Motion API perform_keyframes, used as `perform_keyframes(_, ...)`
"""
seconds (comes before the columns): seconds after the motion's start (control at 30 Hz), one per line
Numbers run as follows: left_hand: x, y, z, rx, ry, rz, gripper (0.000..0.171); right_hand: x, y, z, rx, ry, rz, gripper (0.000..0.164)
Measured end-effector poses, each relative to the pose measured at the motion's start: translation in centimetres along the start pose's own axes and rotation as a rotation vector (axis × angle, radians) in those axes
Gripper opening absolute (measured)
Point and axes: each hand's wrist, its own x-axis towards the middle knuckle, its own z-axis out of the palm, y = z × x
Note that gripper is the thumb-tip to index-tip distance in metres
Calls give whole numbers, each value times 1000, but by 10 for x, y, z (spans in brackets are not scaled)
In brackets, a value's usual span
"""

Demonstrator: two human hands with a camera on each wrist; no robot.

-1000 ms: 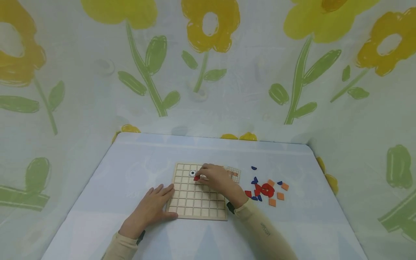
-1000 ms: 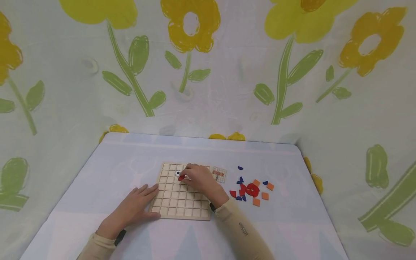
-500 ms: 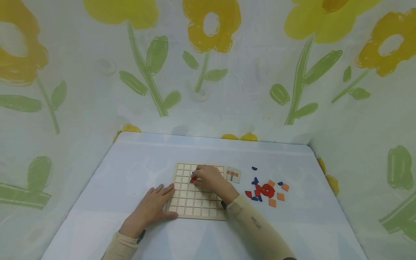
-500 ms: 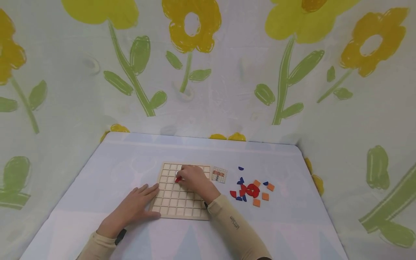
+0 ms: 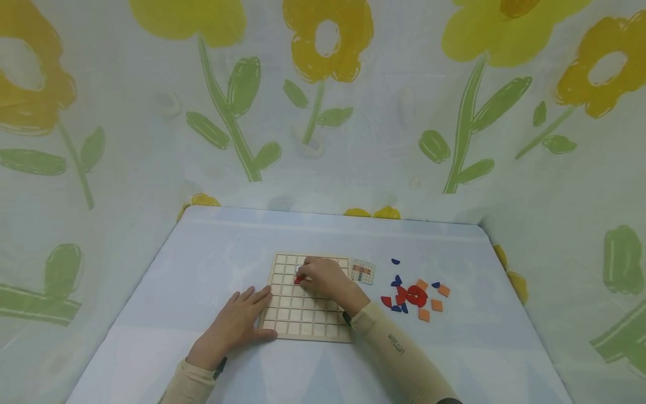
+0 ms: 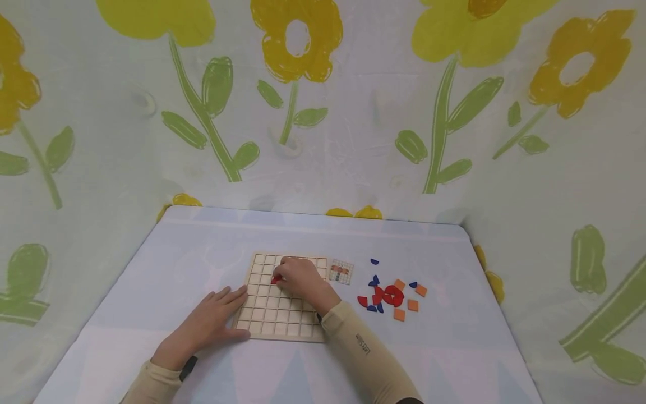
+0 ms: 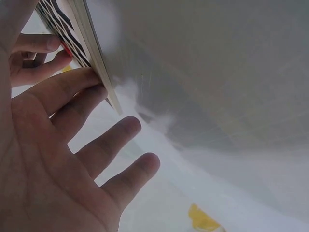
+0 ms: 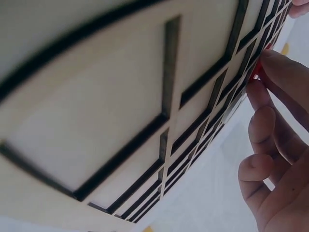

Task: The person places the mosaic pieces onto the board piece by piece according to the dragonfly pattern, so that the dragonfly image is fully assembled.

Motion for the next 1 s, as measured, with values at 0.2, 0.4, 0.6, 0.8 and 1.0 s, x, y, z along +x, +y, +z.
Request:
perform_keyframes(0.2, 1, -2, 3, 11, 11, 9, 91, 1, 0, 1, -15, -23, 21, 17)
perform_keyframes(0.4, 2, -3, 5, 9, 10, 2, 92, 0, -2, 1, -19, -25, 34, 17)
perform_keyframes(0.6, 2, -5, 5, 11, 12, 4, 92, -1, -3, -1, -14, -38, 48, 21)
perform_keyframes(0.8, 2, -6, 6, 13, 18, 8, 92, -8, -3, -11, -10, -28, 50, 26)
perform_keyframes(1.0, 2, -7, 8, 3, 18, 4, 92, -28, -7, -27, 64, 39, 96, 30)
